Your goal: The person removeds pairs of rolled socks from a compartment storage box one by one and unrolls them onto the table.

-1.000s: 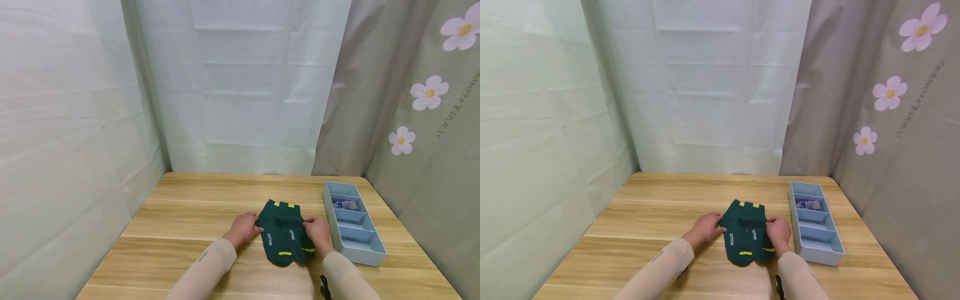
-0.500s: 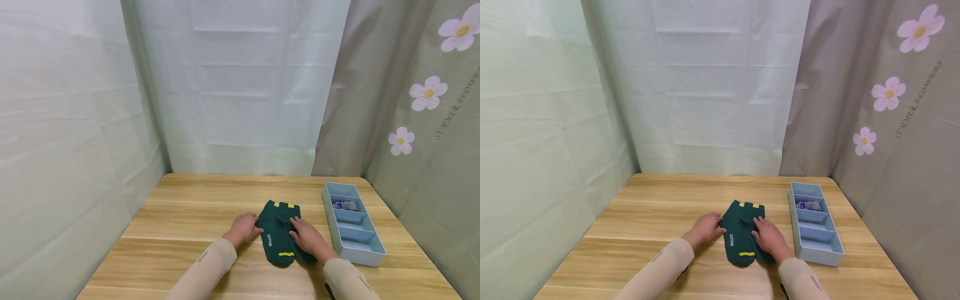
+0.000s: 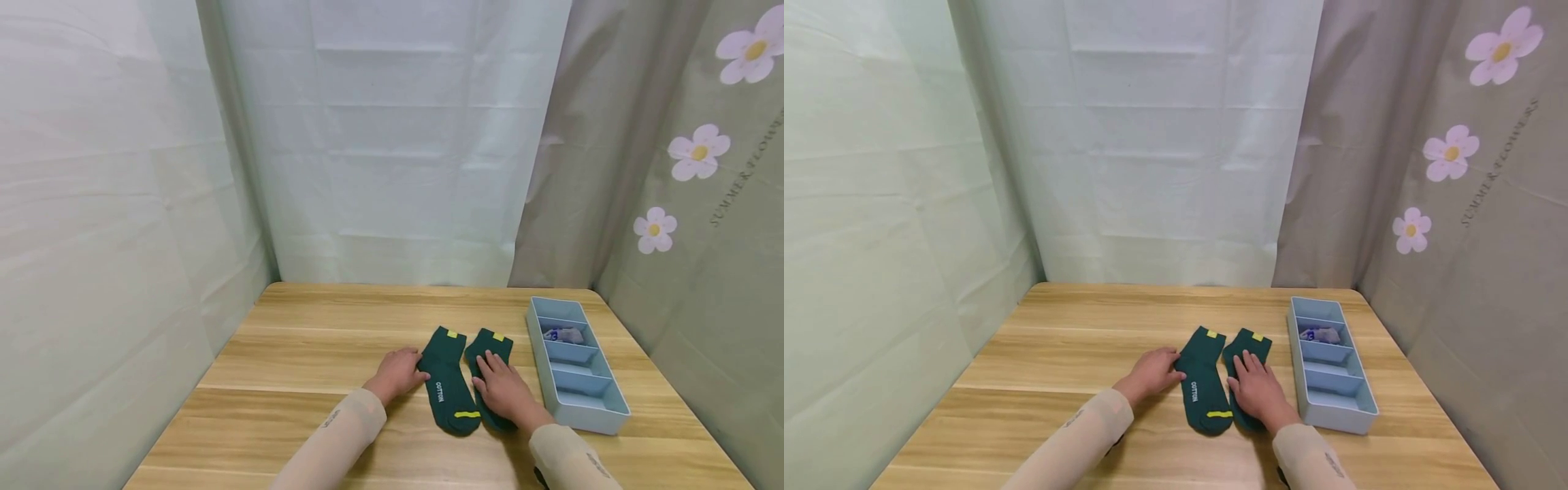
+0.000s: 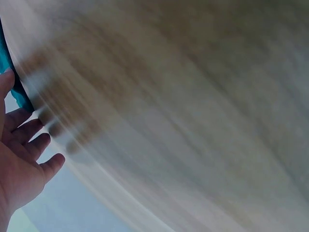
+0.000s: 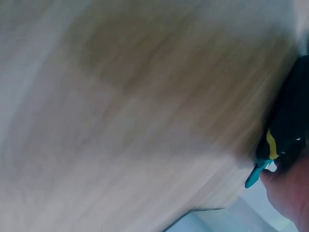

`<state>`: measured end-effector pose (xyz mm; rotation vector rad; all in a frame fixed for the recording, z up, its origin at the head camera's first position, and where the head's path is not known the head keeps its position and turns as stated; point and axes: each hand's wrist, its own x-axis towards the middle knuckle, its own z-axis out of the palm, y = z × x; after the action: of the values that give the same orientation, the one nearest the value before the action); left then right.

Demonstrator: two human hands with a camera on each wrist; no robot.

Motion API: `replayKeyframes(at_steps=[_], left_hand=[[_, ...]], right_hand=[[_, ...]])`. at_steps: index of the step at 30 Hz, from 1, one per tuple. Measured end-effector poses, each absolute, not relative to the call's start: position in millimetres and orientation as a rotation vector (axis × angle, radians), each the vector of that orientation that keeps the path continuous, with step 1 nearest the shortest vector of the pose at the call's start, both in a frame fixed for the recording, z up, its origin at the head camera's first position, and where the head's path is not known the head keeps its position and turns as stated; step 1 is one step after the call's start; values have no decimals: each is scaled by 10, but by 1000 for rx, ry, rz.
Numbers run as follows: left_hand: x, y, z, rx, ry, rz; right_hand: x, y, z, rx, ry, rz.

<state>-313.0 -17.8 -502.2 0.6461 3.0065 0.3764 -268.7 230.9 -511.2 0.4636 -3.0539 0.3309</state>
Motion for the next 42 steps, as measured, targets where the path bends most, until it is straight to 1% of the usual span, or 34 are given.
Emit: replayKeyframes(at_steps=[2,11,27,42], left_hand=[[-3127,-180,-5024,650,3007,375],[-3143,-185,-5035,648,3009,375],[-3093,-204,-4970,676,3011,428],[-3097,-219,-5003,691,3000,319]], right_hand=[[-2678,2313,-5131,524,-3076,346],[-2651,2388,-5250,621,-3041,306],[-2654,2327,-5181,548,-2981,343],[-2670,2217,-5066,513,-3030,383]])
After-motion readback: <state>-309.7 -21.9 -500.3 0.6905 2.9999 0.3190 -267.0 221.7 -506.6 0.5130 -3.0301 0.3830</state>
